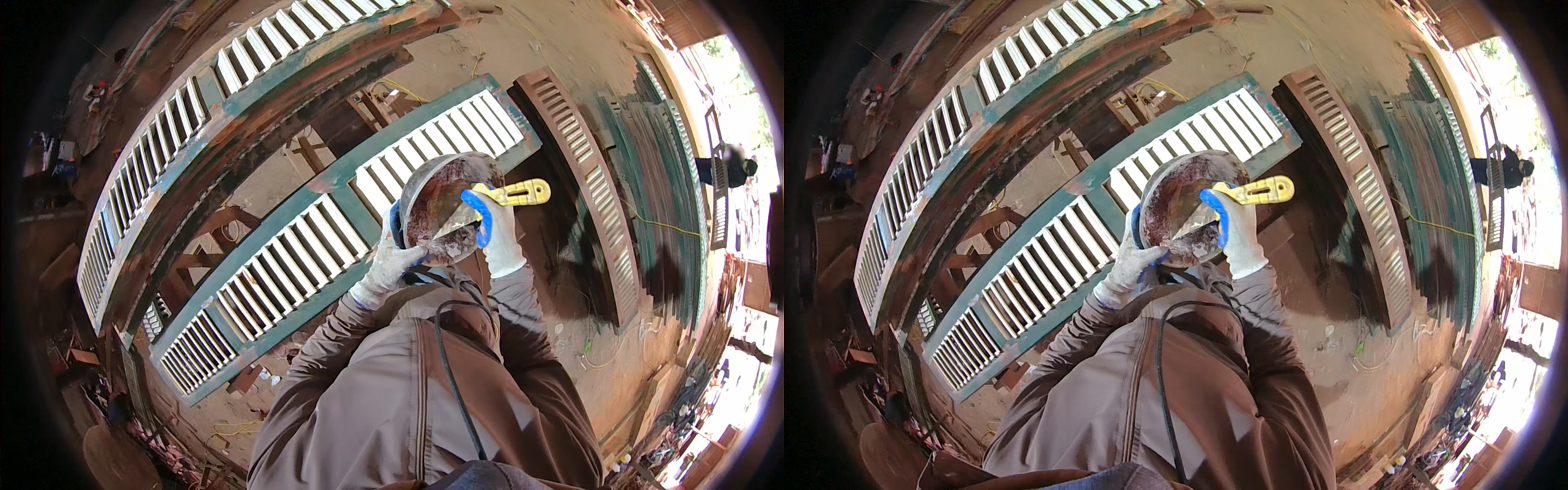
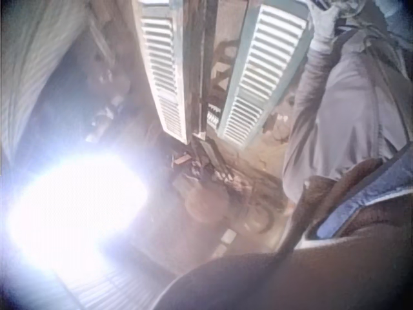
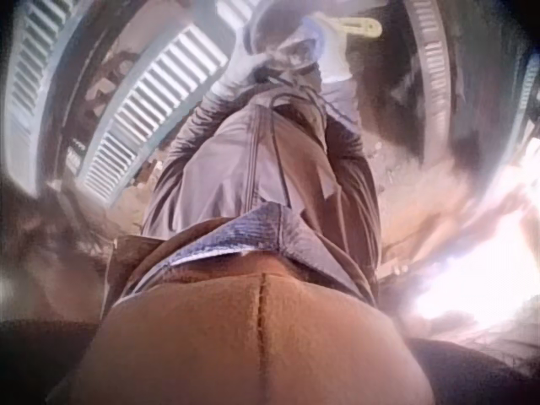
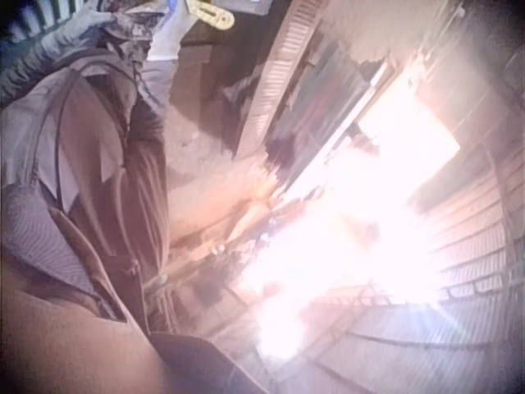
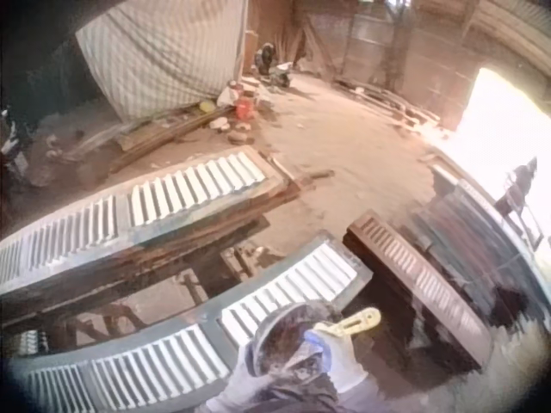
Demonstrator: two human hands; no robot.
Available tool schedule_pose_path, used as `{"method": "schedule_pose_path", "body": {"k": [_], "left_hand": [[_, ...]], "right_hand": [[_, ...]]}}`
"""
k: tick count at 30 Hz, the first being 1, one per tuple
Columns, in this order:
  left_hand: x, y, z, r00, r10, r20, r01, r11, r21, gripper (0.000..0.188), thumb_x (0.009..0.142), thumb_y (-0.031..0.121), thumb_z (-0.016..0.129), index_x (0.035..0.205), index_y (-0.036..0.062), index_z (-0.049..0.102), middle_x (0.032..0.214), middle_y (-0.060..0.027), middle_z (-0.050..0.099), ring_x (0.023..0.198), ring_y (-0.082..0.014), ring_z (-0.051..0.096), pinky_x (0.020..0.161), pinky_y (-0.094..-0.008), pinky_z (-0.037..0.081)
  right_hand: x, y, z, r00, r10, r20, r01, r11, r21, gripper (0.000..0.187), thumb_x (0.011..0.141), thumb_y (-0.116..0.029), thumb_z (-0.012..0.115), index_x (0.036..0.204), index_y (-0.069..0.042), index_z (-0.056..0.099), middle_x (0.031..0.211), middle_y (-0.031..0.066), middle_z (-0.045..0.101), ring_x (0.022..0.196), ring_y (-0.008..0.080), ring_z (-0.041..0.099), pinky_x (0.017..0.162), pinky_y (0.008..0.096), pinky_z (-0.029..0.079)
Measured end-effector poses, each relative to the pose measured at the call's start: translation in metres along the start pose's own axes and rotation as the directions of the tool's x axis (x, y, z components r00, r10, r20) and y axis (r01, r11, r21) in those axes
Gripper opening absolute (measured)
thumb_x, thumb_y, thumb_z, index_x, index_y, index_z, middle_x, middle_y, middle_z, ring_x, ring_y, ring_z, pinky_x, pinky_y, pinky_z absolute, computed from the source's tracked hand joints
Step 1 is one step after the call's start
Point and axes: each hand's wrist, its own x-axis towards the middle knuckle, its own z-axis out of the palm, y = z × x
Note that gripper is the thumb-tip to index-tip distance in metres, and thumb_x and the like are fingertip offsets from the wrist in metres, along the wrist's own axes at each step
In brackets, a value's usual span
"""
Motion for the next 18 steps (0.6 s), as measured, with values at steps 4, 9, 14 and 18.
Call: {"method": "schedule_pose_path", "body": {"k": [4,9,14,18], "left_hand": [[-0.013,0.003,-0.019,0.989,-0.147,-0.009,0.146,0.987,-0.061,0.074,0.080,0.003,0.073,0.146,0.0041,0.040,0.136,-0.0087,0.056,0.123,-0.0191,0.054,0.108,-0.0361,0.042],[-0.011,-0.006,-0.032,0.975,-0.221,-0.025,0.213,0.961,-0.178,0.071,0.082,-0.003,0.067,0.146,0.0070,0.039,0.133,-0.0081,0.057,0.117,-0.0187,0.058,0.096,-0.0334,0.051],[0.008,-0.020,-0.021,0.984,-0.176,-0.015,0.170,0.968,-0.184,0.073,0.083,-0.003,0.064,0.150,0.0055,0.035,0.137,-0.0095,0.055,0.119,-0.0191,0.057,0.096,-0.0335,0.051],[0.038,-0.035,0.002,0.998,-0.036,-0.055,0.044,0.989,0.141,0.075,0.082,0.001,0.066,0.150,0.0047,0.034,0.141,-0.0097,0.050,0.123,-0.0189,0.053,0.097,-0.0327,0.050]], "right_hand": [[-0.011,0.034,-0.019,0.957,-0.254,0.137,0.267,0.960,-0.085,0.019,0.089,-0.005,0.070,0.106,0.002,0.070,0.101,0.0052,0.070,0.085,0.0100,0.064,0.075,0.0246,0.050],[-0.018,0.026,-0.041,0.745,-0.520,0.419,0.667,0.599,-0.443,0.025,0.094,-0.006,0.064,0.117,0.003,0.067,0.114,0.0064,0.069,0.098,0.0127,0.066,0.085,0.0269,0.052],[0.006,-0.003,-0.040,0.980,-0.073,0.186,0.054,0.993,0.105,0.032,0.093,-0.005,0.066,0.123,0.005,0.062,0.116,0.0074,0.068,0.099,0.0134,0.066,0.086,0.0260,0.052],[0.043,-0.024,-0.055,0.950,-0.218,0.224,0.268,0.936,-0.228,0.032,0.094,-0.007,0.068,0.123,0.003,0.061,0.113,0.0065,0.067,0.098,0.0118,0.065,0.085,0.0276,0.053]]}}
